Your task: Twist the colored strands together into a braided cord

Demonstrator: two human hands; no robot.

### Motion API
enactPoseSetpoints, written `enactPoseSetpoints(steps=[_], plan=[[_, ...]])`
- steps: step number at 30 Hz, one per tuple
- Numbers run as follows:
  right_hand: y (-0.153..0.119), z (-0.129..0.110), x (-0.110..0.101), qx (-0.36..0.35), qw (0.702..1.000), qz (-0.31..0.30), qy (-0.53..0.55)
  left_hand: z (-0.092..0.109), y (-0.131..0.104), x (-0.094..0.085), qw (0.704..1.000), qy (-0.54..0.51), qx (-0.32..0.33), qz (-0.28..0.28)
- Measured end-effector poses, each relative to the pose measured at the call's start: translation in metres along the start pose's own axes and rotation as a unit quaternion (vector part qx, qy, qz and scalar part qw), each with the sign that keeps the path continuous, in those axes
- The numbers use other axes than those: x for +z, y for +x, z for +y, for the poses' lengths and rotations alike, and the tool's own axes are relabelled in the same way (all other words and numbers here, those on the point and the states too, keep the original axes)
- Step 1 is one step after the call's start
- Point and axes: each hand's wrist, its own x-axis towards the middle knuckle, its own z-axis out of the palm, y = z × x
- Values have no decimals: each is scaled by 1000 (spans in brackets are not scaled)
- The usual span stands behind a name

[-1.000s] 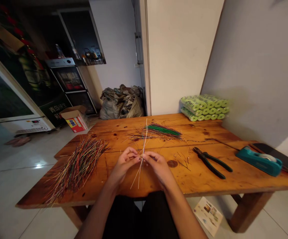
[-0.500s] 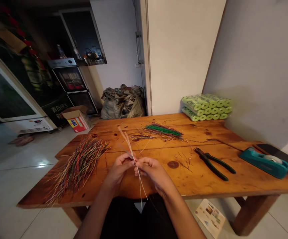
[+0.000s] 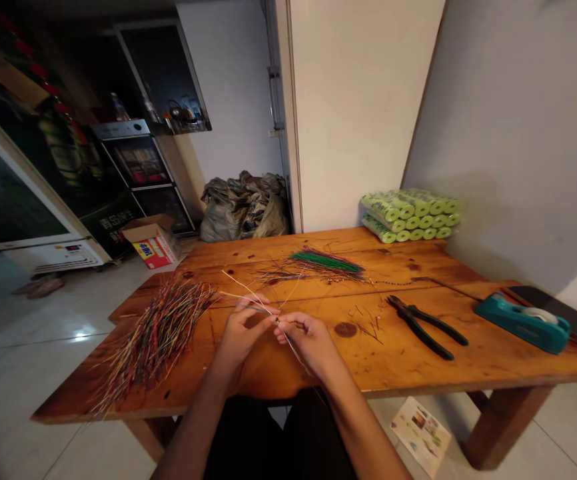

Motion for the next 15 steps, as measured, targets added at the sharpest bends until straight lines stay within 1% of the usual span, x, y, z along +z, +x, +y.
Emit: enactPoseSetpoints(steps=[3, 6, 8, 11, 13, 15], plan=[[1, 4, -2, -24, 997, 26, -66, -2, 0, -1, 997, 75, 28, 19], [2, 9, -6, -65, 981, 63, -170, -2, 2, 3, 991, 126, 47, 21], [2, 10, -7, -90, 961, 83, -250, -1, 3, 6, 985, 166, 51, 13], [0, 8, -8, -132, 915, 100, -368, 0, 3, 10, 972, 230, 52, 0], [0, 6, -7, -155, 886, 104, -424, 0, 2, 11, 963, 264, 53, -9], [-1, 5, -6, -165, 866, 105, -460, -1, 1, 13, 957, 286, 51, -22]])
